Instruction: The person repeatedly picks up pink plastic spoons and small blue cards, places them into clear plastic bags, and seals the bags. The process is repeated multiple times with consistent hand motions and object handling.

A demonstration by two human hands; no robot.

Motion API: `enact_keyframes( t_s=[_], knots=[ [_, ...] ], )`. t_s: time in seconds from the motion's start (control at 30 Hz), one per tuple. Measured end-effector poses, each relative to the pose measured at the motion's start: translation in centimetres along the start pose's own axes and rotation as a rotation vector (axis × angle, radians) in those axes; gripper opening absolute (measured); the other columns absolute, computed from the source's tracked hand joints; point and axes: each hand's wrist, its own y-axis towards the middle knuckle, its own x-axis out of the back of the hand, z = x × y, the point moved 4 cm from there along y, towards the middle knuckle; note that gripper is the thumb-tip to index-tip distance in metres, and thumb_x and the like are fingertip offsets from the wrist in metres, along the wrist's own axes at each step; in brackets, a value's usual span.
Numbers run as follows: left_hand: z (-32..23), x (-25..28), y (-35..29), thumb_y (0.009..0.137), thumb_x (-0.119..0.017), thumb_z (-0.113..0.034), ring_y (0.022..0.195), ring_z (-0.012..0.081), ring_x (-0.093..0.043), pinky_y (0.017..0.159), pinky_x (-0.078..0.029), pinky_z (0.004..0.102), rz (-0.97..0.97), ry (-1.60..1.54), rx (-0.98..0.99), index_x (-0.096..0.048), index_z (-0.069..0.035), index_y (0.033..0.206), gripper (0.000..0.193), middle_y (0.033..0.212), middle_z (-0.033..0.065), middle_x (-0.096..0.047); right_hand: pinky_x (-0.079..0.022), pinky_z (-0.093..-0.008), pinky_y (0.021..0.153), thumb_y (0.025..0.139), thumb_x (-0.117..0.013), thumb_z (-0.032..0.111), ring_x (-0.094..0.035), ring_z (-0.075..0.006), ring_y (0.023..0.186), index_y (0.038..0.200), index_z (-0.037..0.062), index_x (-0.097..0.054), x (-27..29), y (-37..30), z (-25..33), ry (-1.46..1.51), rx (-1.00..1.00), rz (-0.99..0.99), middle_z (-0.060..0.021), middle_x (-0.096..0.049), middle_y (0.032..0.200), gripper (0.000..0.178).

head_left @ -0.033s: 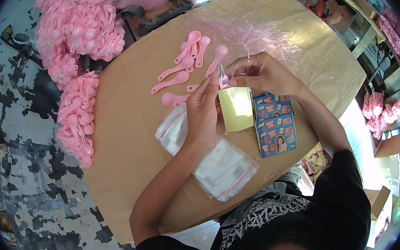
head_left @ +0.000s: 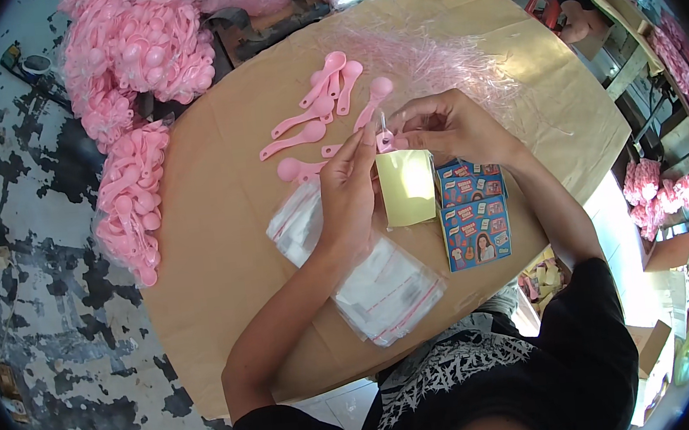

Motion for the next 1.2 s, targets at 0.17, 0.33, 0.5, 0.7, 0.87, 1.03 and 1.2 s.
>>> enact_keyframes(
  t_s=[0.17,0.33,0.5,0.7,0.87,1.03,1.2],
  knots=[
    [0.0,0.6,0.4,0.105,-0.043,-0.026,0.096,0.018,-0.068,0.081,-0.057,0.0305,-0.022,0.028,-0.029,-0.054,-0.001,0.127,0.035,0.109,0.0103,-0.066,-0.052,-0.0238,0.077,0.09,-0.069,0.012,-0.064,-0.0083,0.086,0.107,-0.0024,-0.07,0.0,0.3,-0.8,-0.041,-0.107,0.0,-0.0061,-0.071,0.095,0.022],
    [-0.2,0.2,-0.1,0.102,-0.052,-0.026,0.091,0.0114,-0.066,0.078,-0.054,0.025,-0.038,0.022,-0.028,-0.058,-0.002,0.123,0.033,0.102,0.0055,-0.066,-0.052,-0.0251,0.082,0.091,-0.067,0.01,-0.065,-0.0097,0.09,0.108,-0.004,-0.069,0.7,0.4,-0.7,0.058,-0.024,-0.016,-0.0072,-0.072,0.098,0.022],
    [-0.1,0.5,0.1,0.102,-0.05,-0.026,0.097,0.0191,-0.068,0.084,-0.056,0.0315,-0.049,0.039,-0.039,-0.054,-0.002,0.126,0.033,0.112,0.012,-0.066,-0.051,-0.0229,0.08,0.091,-0.067,0.008,-0.063,-0.006,0.087,0.111,-0.0028,-0.069,1.7,0.1,0.0,-0.024,0.036,0.035,-0.0057,-0.072,0.096,0.023],
    [-0.2,0.1,0.2,0.102,-0.051,-0.023,0.098,0.0191,-0.068,0.084,-0.055,0.032,0.026,0.176,0.02,-0.053,-0.004,0.126,0.031,0.113,0.012,-0.066,-0.051,-0.0257,0.089,0.089,-0.06,0.0,-0.066,-0.0118,0.097,0.118,-0.0017,-0.067,2.0,0.3,-0.5,-0.067,0.065,0.003,-0.0095,-0.072,0.103,0.029],
    [-0.6,0.0,-0.2,0.1,-0.052,-0.017,0.096,0.0192,-0.069,0.082,-0.056,0.0321,0.013,0.038,-0.042,-0.052,-0.007,0.124,0.026,0.106,0.0105,-0.068,-0.051,-0.0262,0.082,0.088,-0.061,-0.001,-0.065,-0.0119,0.087,0.111,-0.0015,-0.07,2.2,0.4,-1.1,-0.079,0.19,-0.027,-0.0086,-0.072,0.094,0.025],
    [-0.4,0.5,-0.1,0.1,-0.052,-0.018,0.093,0.0167,-0.069,0.077,-0.055,0.0303,0.041,-0.005,-0.051,-0.049,-0.011,0.126,0.027,0.104,0.0087,-0.067,-0.052,-0.0272,0.081,0.083,-0.061,-0.003,-0.066,-0.0119,0.086,0.107,0.0008,-0.072,2.4,0.0,-0.1,-0.102,0.267,0.021,-0.0078,-0.072,0.092,0.027],
    [-0.3,0.1,-0.3,0.102,-0.047,-0.015,0.09,0.0187,-0.07,0.075,-0.058,0.0319,0.088,0.034,-0.081,-0.047,-0.01,0.128,0.027,0.103,0.0096,-0.066,-0.052,-0.027,0.076,0.08,-0.059,-0.004,-0.066,-0.0132,0.08,0.096,0.0002,-0.074,2.8,-0.3,0.1,-0.161,0.353,0.062,-0.0084,-0.072,0.086,0.022]
  ],
)
